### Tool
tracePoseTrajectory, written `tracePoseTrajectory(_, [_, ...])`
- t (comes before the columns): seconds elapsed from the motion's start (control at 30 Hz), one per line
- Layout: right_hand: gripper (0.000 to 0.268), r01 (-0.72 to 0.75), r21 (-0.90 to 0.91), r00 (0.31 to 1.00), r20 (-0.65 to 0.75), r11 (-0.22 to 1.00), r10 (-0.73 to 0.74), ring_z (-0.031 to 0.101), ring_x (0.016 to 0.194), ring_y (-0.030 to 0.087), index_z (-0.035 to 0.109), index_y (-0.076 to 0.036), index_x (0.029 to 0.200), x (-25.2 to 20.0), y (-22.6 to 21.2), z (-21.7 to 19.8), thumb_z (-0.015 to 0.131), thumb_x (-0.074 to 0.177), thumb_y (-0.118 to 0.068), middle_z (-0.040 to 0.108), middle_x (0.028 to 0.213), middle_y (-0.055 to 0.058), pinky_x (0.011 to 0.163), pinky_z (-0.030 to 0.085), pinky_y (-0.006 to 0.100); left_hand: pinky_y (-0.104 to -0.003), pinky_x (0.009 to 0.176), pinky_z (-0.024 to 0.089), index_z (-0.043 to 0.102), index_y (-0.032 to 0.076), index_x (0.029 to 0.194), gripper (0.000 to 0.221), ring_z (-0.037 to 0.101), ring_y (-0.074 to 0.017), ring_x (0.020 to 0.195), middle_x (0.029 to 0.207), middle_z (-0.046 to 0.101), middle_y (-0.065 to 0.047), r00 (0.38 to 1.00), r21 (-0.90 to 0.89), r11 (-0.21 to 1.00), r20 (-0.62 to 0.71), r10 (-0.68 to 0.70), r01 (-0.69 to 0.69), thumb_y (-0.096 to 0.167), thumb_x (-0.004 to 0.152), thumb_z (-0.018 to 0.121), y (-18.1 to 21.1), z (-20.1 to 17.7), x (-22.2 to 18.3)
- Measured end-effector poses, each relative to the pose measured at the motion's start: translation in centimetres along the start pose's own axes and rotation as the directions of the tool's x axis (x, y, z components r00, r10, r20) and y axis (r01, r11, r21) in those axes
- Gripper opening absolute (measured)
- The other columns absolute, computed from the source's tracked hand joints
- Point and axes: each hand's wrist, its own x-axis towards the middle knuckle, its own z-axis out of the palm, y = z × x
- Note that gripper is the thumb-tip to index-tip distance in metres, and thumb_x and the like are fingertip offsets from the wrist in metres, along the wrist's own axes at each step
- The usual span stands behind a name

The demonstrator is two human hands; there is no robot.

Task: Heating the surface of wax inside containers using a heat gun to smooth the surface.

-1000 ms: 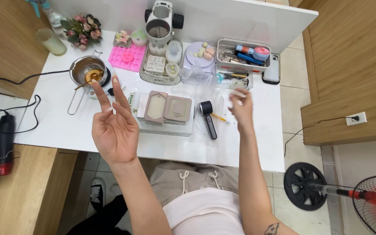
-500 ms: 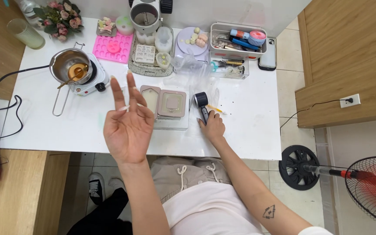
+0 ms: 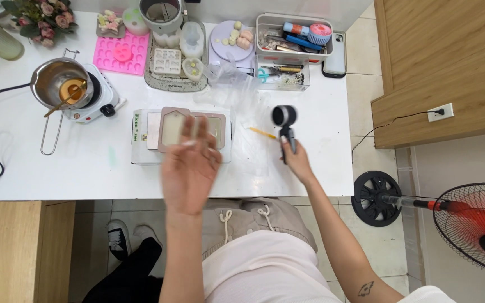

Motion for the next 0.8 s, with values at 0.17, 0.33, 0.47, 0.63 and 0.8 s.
tracePoseTrajectory(0.17, [0.077, -0.109, -0.532, 0.976, -0.218, 0.84, -0.012, 0.069, 0.077, 0.033, 0.066, 0.005, 0.097, 0.9, -2.7, -3.9, 0.063, 0.09, -0.071, 0.067, 0.083, 0.018, 0.072, 0.055, 0.045, -0.027, 0.081, 0.054, 0.062, 0.01, 0.122, 0.031, 0.066, -0.0138, 0.1, 0.121, 0.068, -0.003, 0.778, 0.014, 0.894, -0.499, -0.382, 0.448, 0.009, 0.091, 0.062, -8.5, -10.5, -2.9])
tracePoseTrajectory(0.33, [0.082, -0.187, -0.659, 0.974, -0.222, 0.729, 0.049, 0.069, 0.086, 0.039, 0.064, 0.006, 0.1, 1.0, -3.5, -3.5, 0.06, 0.087, -0.076, 0.066, 0.094, 0.024, 0.074, 0.054, 0.048, -0.029, 0.079, 0.054, 0.061, 0.01, 0.111, 0.029, 0.064, -0.0164, 0.099, 0.119, 0.057, -0.004, 0.459, -0.118, 0.812, -0.775, -0.435, 0.571, 0.021, 0.089, 0.075, -12.5, -25.4, -1.0])
tracePoseTrajectory(0.47, [0.085, -0.167, -0.727, 0.979, -0.203, 0.666, 0.025, 0.067, 0.091, 0.04, 0.06, 0.006, 0.11, 1.0, -3.6, -2.3, 0.062, 0.086, -0.076, 0.063, 0.101, 0.025, 0.074, 0.055, 0.049, -0.034, 0.083, 0.048, 0.059, 0.02, 0.115, 0.04, 0.055, -0.0152, 0.102, 0.134, 0.049, 0.001, 0.345, 0.081, 0.763, -0.919, -0.192, 0.641, 0.043, 0.09, 0.078, -12.6, -23.7, 2.9])
tracePoseTrajectory(0.63, [0.085, -0.137, -0.77, 0.976, -0.214, 0.624, -0.05, 0.063, 0.096, 0.037, 0.053, 0.004, 0.12, 0.7, -2.6, -1.3, 0.069, 0.084, -0.071, 0.06, 0.106, 0.023, 0.073, 0.055, 0.049, -0.034, 0.082, 0.038, 0.062, 0.022, 0.118, 0.045, 0.054, -0.01, 0.102, 0.127, 0.057, 0.008, 0.336, 0.179, 0.702, -0.938, -0.09, 0.69, 0.055, 0.089, 0.073, -15.7, -31.3, 5.6])
tracePoseTrajectory(0.8, [0.071, 0.09, -0.829, 0.808, -0.263, 0.552, -0.527, 0.058, 0.096, 0.039, 0.053, 0.003, 0.121, -0.4, -2.4, -2.0, 0.075, 0.086, -0.055, 0.057, 0.107, 0.024, 0.076, 0.052, 0.046, -0.027, 0.085, 0.043, 0.056, 0.016, 0.111, 0.022, 0.06, -0.0093, 0.103, 0.113, 0.067, 0.002, 0.623, 0.37, 0.783, -0.781, -0.029, 0.501, 0.027, 0.095, 0.068, -18.4, -31.8, 4.4])
